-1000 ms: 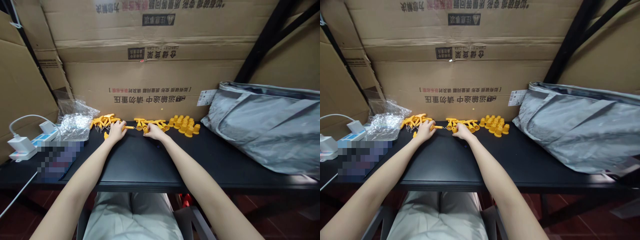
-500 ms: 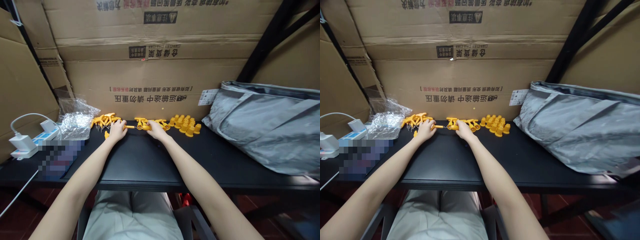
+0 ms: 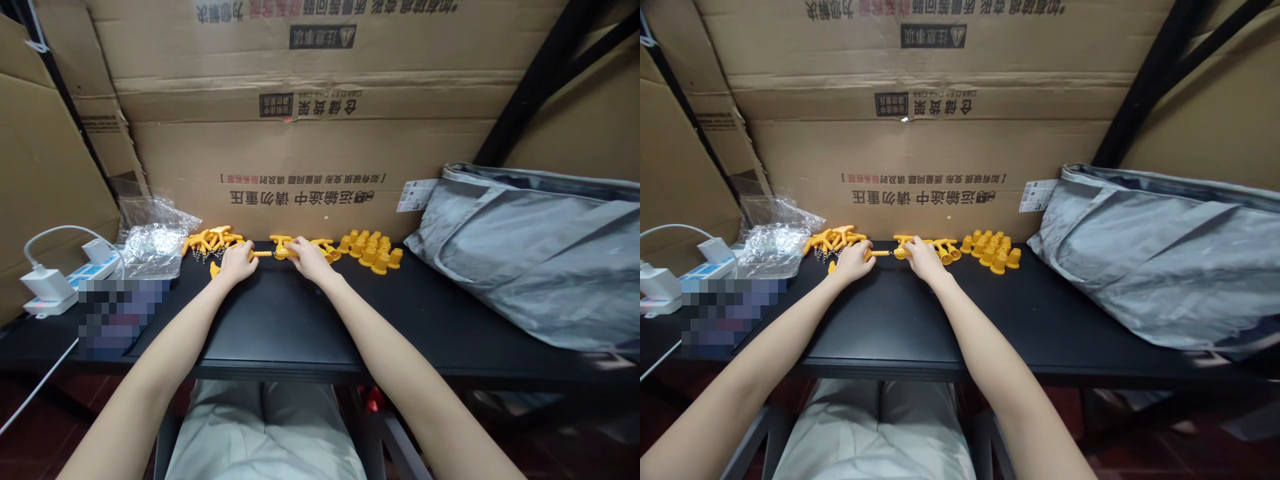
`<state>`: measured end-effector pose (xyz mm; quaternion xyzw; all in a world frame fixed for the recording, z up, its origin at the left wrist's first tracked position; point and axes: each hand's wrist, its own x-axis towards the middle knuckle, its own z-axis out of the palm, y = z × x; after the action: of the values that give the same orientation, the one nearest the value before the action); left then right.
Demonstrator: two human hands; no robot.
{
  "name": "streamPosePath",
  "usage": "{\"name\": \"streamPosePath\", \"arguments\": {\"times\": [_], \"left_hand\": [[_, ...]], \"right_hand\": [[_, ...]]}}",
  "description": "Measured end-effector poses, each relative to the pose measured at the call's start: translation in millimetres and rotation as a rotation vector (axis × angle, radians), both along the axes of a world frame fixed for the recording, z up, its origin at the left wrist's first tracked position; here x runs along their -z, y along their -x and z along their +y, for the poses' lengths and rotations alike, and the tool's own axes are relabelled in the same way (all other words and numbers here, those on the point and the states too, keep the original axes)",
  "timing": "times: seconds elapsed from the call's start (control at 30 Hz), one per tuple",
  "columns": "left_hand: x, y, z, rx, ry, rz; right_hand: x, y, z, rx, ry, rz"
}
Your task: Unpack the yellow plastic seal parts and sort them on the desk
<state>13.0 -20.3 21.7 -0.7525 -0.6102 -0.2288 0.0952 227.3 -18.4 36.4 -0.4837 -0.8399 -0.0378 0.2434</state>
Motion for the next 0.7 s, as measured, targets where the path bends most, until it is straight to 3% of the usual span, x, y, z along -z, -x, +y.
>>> {"name": "streamPosePath", "arguments": {"times": [0.2,0.5,0.7], "left_hand": [[-1.4,-5.5,-3.5,0.125,-0.028,-0.047],[1.1,0.8,0.8,0.172,-0.022,-0.097],[3.7,5.2,5.6,0.175,-0.045,-0.088]], "right_hand": [[5.5,1.8,3.1,-0.079,-0.037,0.051],[13.3,-7.5,13.7,-0.205,0.065,0.189],[11.3,-16.7,21.2,-0.252,0.294,0.482]]}}
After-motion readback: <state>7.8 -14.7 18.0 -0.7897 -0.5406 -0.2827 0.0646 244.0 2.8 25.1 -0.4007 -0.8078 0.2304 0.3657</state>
